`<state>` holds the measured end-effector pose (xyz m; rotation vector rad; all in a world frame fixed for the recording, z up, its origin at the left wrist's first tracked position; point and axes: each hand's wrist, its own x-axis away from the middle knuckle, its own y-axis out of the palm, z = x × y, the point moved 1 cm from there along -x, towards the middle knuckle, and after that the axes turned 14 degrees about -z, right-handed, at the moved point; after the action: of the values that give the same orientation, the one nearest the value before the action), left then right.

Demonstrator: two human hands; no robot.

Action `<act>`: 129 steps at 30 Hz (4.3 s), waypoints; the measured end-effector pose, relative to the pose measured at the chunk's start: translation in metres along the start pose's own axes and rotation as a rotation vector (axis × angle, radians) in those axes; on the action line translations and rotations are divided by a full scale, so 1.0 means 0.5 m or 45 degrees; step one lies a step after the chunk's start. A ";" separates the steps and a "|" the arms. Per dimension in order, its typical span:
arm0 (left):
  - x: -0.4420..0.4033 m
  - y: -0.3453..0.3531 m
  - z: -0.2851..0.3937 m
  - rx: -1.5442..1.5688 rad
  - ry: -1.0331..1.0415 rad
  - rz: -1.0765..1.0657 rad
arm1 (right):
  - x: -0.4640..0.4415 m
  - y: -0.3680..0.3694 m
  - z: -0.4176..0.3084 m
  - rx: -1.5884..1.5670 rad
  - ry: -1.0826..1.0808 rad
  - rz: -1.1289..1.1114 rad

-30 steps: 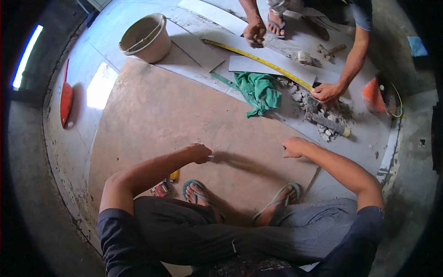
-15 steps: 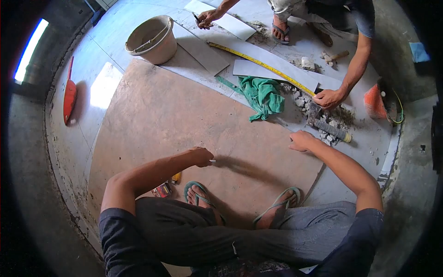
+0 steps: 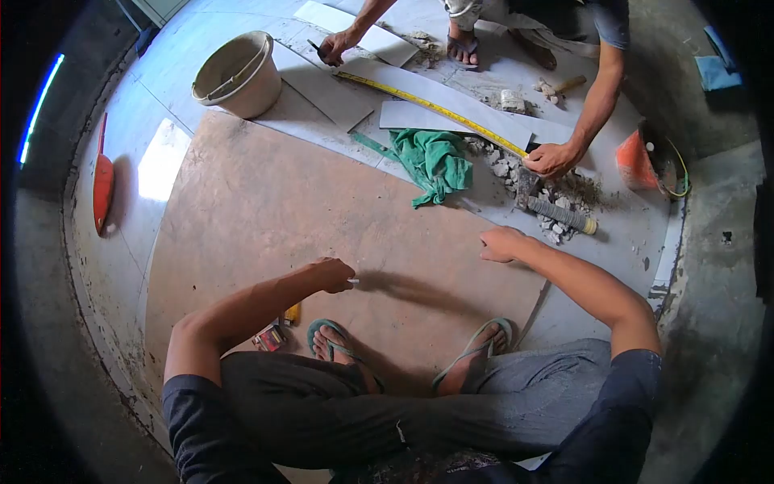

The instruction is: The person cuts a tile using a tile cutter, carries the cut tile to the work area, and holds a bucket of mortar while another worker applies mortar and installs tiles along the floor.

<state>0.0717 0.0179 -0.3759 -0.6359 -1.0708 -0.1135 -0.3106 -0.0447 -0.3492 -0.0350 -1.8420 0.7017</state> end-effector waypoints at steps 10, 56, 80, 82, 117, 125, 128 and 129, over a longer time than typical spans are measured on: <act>0.003 -0.004 -0.002 0.020 0.085 -0.050 | -0.025 0.016 0.020 0.033 0.024 -0.012; -0.003 0.001 -0.014 -0.001 0.095 -0.108 | -0.007 -0.002 -0.004 0.016 0.014 0.019; 0.003 -0.005 -0.007 0.009 0.061 -0.118 | -0.004 -0.006 -0.008 0.020 0.069 -0.075; 0.002 -0.004 -0.008 0.013 0.061 -0.116 | -0.007 -0.002 -0.004 0.019 0.063 -0.064; 0.007 -0.006 -0.003 0.009 0.100 0.026 | -0.028 0.013 0.009 0.024 0.002 0.029; 0.000 -0.009 -0.009 0.004 0.098 -0.115 | -0.015 0.005 0.002 0.014 0.038 0.001; -0.016 0.016 -0.030 0.013 0.127 -0.044 | -0.017 0.001 0.002 0.041 0.031 -0.042; -0.009 0.011 -0.026 0.024 0.107 -0.044 | -0.017 0.000 0.001 0.053 0.012 -0.037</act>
<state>0.0816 0.0144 -0.3860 -0.5910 -1.0010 -0.1582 -0.3079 -0.0478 -0.3567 0.0155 -1.8149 0.7182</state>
